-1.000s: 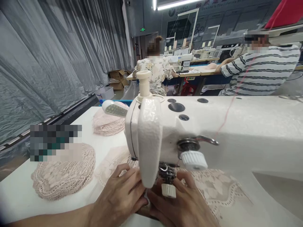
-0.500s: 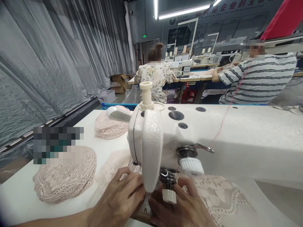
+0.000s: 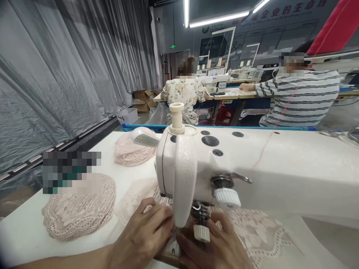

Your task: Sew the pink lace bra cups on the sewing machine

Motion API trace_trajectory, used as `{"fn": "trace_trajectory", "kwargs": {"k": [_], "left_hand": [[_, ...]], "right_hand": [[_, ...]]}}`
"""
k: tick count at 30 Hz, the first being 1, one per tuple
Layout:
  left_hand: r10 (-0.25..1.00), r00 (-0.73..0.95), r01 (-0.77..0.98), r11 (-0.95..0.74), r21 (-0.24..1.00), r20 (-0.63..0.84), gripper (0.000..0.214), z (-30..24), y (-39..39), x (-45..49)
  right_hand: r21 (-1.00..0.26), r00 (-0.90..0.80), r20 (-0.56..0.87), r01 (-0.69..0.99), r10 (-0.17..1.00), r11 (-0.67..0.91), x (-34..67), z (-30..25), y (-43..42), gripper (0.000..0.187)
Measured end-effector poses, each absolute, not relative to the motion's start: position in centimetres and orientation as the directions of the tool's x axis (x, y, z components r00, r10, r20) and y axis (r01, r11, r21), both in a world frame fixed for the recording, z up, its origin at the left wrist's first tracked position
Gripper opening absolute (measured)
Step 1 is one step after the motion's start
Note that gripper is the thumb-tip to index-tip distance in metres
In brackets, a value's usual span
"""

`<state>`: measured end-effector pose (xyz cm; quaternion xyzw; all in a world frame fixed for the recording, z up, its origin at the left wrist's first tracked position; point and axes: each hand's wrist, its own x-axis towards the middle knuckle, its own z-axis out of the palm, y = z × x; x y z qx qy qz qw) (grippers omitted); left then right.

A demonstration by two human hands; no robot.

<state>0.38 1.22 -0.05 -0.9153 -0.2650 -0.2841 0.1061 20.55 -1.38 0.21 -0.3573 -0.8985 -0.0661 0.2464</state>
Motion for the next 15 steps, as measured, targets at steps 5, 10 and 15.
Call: {"fn": "trace_trajectory", "kwargs": {"k": [5,10,15], "left_hand": [[0.476,0.721,0.564,-0.826,-0.026,0.503,0.026,0.8,1.8,0.1],[0.511,0.728,0.588,-0.808,-0.033,0.457,0.025,0.7,2.7,-0.3],[0.546,0.719,0.611,-0.791,-0.018,0.429,0.018,0.3,3.4,-0.4]], "right_hand": [[0.012,-0.568,0.557,0.735,0.606,0.678,20.7,-1.0,-0.7,0.024],[0.038,-0.547,0.595,0.751,0.589,0.659,20.9,-2.6,-0.3,0.023],[0.115,-0.580,0.564,0.760,0.588,0.639,20.8,-1.9,-0.4,0.023]]}}
